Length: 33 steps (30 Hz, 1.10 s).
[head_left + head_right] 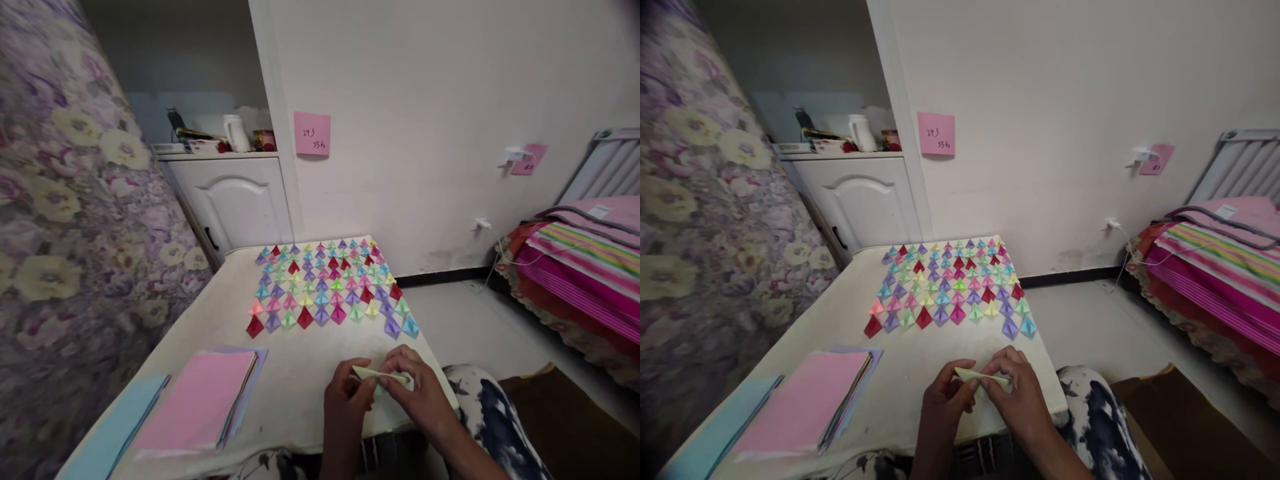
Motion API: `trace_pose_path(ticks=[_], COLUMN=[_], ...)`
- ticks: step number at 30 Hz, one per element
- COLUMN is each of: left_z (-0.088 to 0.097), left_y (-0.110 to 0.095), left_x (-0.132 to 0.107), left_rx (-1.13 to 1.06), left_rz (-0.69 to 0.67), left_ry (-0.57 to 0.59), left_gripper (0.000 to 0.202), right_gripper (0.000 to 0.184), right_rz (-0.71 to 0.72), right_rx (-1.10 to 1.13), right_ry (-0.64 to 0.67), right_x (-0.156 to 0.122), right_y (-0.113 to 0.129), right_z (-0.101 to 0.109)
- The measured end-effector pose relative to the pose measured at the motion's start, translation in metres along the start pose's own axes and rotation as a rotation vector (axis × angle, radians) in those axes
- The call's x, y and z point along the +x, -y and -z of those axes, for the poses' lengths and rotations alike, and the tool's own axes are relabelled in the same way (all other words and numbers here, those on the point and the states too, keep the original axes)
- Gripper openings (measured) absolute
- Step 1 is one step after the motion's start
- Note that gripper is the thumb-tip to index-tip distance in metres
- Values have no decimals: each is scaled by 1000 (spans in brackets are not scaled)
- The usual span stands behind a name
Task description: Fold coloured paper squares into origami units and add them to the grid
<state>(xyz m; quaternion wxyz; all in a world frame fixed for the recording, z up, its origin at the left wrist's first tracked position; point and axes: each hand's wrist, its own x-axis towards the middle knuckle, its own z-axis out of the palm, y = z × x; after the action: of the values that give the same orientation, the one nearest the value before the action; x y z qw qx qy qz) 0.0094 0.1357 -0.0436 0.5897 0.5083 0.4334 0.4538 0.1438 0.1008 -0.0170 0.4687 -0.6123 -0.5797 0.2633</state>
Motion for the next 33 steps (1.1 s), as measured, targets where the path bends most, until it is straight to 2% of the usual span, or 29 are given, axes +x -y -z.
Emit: trace_pose_path(ticks=[4, 8, 15, 23, 33], left_z=[2, 4, 7, 4, 3], left_y=[0, 3, 1, 9, 9], left_x=[0, 2, 2, 3, 3], left_rx=[2, -42, -57, 13, -29], left_rz=[-70, 11, 23, 110, 111], left_ry=[-7, 42, 50, 135, 88], left_gripper=[14, 20, 37, 29, 24], right_gripper=[8, 9, 12, 14, 19], right_rz=[8, -35, -178, -215, -265], right_rx=[-17, 74, 141, 159, 234], right_ry=[26, 59, 114, 134, 145], right_x=[0, 1, 2, 4, 4], right_y=[-1, 2, 1, -1, -9], right_z=[2, 4, 6, 7, 5])
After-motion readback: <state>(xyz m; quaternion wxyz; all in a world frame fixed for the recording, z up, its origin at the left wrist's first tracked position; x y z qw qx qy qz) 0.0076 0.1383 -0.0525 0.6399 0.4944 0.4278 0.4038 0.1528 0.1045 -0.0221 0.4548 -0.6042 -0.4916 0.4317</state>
